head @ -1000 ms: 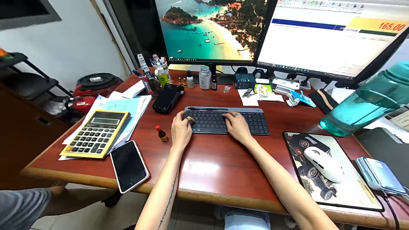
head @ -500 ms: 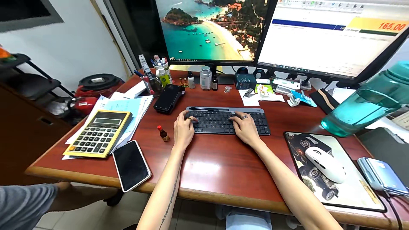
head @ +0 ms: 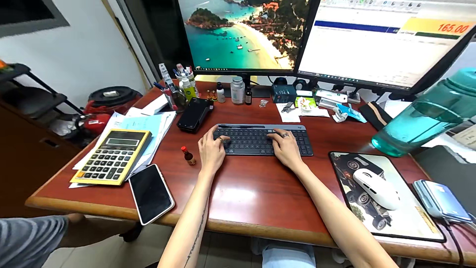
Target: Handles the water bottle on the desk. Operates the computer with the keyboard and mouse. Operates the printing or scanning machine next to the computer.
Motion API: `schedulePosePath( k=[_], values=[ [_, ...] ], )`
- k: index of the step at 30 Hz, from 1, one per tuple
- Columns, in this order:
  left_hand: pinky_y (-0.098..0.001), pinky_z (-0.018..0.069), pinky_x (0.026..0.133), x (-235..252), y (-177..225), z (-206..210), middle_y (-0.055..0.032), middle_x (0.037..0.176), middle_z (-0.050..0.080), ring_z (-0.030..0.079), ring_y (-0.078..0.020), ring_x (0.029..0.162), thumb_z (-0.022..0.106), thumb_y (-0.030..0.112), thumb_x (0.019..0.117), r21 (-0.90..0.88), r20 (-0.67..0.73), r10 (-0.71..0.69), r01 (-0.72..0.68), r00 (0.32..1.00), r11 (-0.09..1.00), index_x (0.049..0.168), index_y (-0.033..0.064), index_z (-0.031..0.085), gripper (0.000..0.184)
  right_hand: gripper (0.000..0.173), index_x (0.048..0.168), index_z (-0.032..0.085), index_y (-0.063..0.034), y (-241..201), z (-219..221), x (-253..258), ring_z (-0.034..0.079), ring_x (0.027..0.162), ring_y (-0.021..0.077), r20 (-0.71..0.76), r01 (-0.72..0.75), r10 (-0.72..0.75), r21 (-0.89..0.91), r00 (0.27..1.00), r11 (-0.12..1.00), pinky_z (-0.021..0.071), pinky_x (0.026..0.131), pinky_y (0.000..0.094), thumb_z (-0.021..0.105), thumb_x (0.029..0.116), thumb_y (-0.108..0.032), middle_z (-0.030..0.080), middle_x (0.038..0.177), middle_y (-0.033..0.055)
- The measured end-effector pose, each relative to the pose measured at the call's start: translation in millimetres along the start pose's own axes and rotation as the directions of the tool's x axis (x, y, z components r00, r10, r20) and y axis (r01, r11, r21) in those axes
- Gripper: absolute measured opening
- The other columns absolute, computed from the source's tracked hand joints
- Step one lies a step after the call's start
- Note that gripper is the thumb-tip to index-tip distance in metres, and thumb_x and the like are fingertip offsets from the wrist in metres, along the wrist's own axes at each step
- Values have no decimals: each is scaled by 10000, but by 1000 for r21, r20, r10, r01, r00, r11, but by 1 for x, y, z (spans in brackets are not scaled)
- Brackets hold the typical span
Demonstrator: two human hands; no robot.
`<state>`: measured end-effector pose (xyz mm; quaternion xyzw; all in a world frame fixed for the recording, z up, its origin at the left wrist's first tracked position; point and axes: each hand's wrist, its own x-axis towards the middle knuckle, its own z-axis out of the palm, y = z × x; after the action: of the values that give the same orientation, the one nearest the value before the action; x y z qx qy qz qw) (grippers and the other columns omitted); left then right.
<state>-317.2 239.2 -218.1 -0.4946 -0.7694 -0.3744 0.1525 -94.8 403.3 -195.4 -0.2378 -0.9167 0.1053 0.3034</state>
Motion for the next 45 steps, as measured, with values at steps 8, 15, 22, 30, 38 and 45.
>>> schedulePosePath(
  k=[8, 15, 22, 30, 38, 45],
  values=[
    [-625, 379, 1053, 1, 0, -2, -209, 1471, 540, 547, -429, 1292, 499, -44, 948, -9, -36, -36, 35, 999, 999, 984, 60, 772, 295, 295, 1167, 752, -53, 2, 2, 0, 528, 1343, 441, 1, 9, -9, -49, 1000, 999, 320, 1144, 674, 515, 992, -61, 612, 1404, 196],
    [-623, 376, 1065, 2, -1, -1, -213, 1456, 550, 549, -422, 1290, 499, -36, 959, -14, -41, -44, 44, 998, 999, 983, 59, 776, 294, 316, 1243, 714, -85, -26, 28, 18, 514, 1365, 432, 44, 126, -125, -14, 991, 992, 305, 1152, 686, 514, 999, -105, 560, 1465, 201],
    [-635, 374, 1072, 1, -2, -3, -213, 1461, 547, 544, -437, 1293, 525, -37, 954, -17, -37, -62, 62, 997, 998, 982, 56, 775, 269, 355, 1321, 682, -128, -55, 50, 43, 444, 1432, 422, 207, 166, -157, -25, 966, 986, 216, 1163, 731, 453, 1061, -207, 535, 1507, 167],
    [-646, 359, 1078, -1, 0, -3, -190, 1463, 561, 527, -432, 1324, 543, -44, 945, 62, 10, -54, 54, 998, 997, 968, 62, 772, 254, 357, 1311, 669, -51, -50, 26, 35, 491, 1400, 399, 117, 97, -107, 83, 987, 992, 255, 1179, 676, 428, 1080, -178, 559, 1480, 176],
    [-646, 335, 1091, 1, 1, -4, -189, 1487, 539, 525, -422, 1333, 494, 21, 979, 40, -43, -30, 31, 999, 999, 1082, 80, 761, 292, 347, 1275, 700, -51, -23, 23, 13, 524, 1359, 430, 74, 60, -63, 46, 995, 997, 274, 1154, 703, 447, 1046, -114, 585, 1436, 211],
    [-732, 212, 1128, 1, 3, 6, -165, 1576, 444, 416, -424, 1440, 494, 225, 1064, 26, 94, 32, -35, 995, 999, 1291, 145, 694, 313, 355, 1328, 686, -130, -32, 30, 15, 469, 1411, 433, 66, 106, -106, 0, 992, 994, 226, 1158, 738, 474, 1044, -150, 544, 1488, 195]
  ],
)
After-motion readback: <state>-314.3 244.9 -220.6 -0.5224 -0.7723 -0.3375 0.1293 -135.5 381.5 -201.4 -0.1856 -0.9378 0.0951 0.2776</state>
